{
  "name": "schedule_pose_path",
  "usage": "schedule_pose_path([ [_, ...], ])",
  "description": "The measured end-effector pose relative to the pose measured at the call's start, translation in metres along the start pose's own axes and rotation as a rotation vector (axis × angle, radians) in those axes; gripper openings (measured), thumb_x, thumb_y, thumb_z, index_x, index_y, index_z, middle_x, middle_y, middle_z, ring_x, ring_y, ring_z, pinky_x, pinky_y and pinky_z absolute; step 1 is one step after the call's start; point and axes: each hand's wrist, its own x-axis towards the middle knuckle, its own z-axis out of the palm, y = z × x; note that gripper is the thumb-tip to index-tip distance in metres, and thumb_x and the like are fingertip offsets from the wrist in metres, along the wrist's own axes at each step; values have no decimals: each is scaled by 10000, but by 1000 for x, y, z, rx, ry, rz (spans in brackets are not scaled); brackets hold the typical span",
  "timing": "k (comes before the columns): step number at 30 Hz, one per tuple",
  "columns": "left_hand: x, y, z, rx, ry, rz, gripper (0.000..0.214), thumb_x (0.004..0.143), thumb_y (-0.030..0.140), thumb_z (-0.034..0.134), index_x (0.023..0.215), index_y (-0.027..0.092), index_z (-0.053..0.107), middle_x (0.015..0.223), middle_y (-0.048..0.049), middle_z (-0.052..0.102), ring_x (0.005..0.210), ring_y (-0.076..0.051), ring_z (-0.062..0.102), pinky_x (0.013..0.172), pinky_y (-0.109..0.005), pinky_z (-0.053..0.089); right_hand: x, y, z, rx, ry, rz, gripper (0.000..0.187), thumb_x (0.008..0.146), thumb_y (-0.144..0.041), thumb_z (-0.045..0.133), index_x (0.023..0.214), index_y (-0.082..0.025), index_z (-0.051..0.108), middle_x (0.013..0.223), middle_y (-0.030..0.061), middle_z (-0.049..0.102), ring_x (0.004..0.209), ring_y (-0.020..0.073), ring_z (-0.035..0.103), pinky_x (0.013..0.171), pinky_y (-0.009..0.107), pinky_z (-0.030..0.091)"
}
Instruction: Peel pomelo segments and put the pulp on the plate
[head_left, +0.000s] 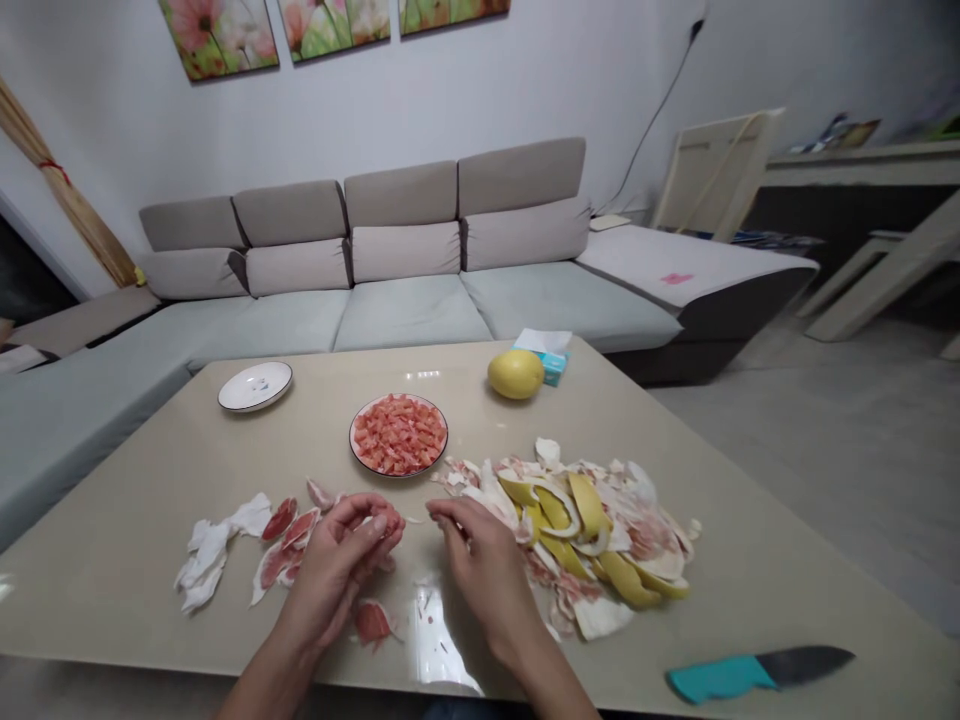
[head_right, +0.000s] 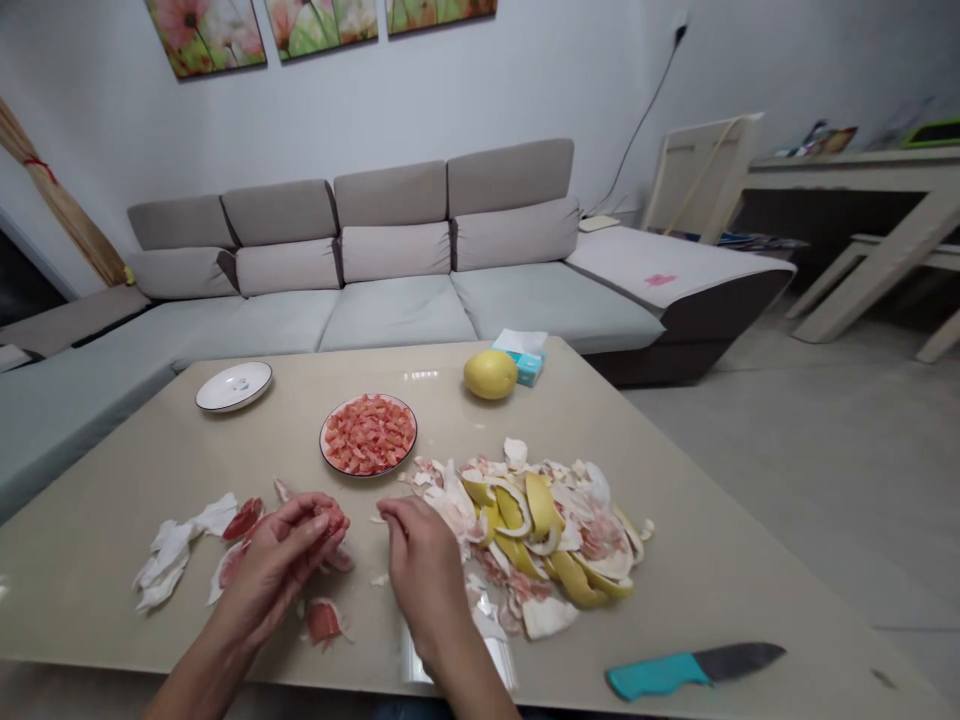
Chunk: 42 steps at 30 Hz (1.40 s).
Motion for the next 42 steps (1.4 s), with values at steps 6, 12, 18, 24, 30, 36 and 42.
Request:
schedule_pose_path([
  [6,-3,4,-2,-86,-19,-94,277,717,184,821,940,135,664,816,-45,714,781,-128,691,810,-241,575,7,17,-18,-598,-29,116,118,855,-155,592,809,-163,700,863,137,706,823,295,633,691,360,430],
  [12,-3,2,-5,-13,-82,1,305,747,214,798,995,154,632,777,-17,669,692,-123,655,675,-259,585,5,13,-12,-394,91,44,143,864,-208,587,726,-188,617,761,71,657,745,243,608,680,332,426],
  [18,0,3,-5,64,-121,-24,201,775,256,771,878,144,640,775,-18,662,660,-101,621,685,-255,558,1,1,-5,-90,83,8,143,850,-215,588,709,-202,572,784,44,632,791,225,594,743,335,440],
  [24,4,0,-5,127,-97,11,256,729,277,806,881,159,639,789,-39,713,684,-128,654,667,-237,527,-4,-22,-2,328,-90,55,99,874,-271,600,831,-197,650,835,24,667,791,178,619,724,279,471],
  [30,4,5,-6,211,-155,27,261,712,295,814,868,154,661,716,-22,691,645,-118,627,624,-206,487,-7,-33,1,361,-127,40,70,814,-235,695,869,-192,704,849,28,689,747,165,620,685,266,473],
  [36,5,13,-9,249,-209,-26,242,710,295,818,839,134,692,724,-36,699,649,-114,639,644,-202,498,-6,-31,-1,534,-197,158,169,848,-336,666,861,-180,730,818,38,716,733,171,649,683,266,489],
  [42,4,19,-15,146,-268,-107,166,764,230,779,877,133,705,780,-45,701,709,-116,666,682,-196,540,-1,-30,-4,768,-355,261,311,833,-470,666,803,-172,750,698,17,696,664,149,611,657,250,466],
])
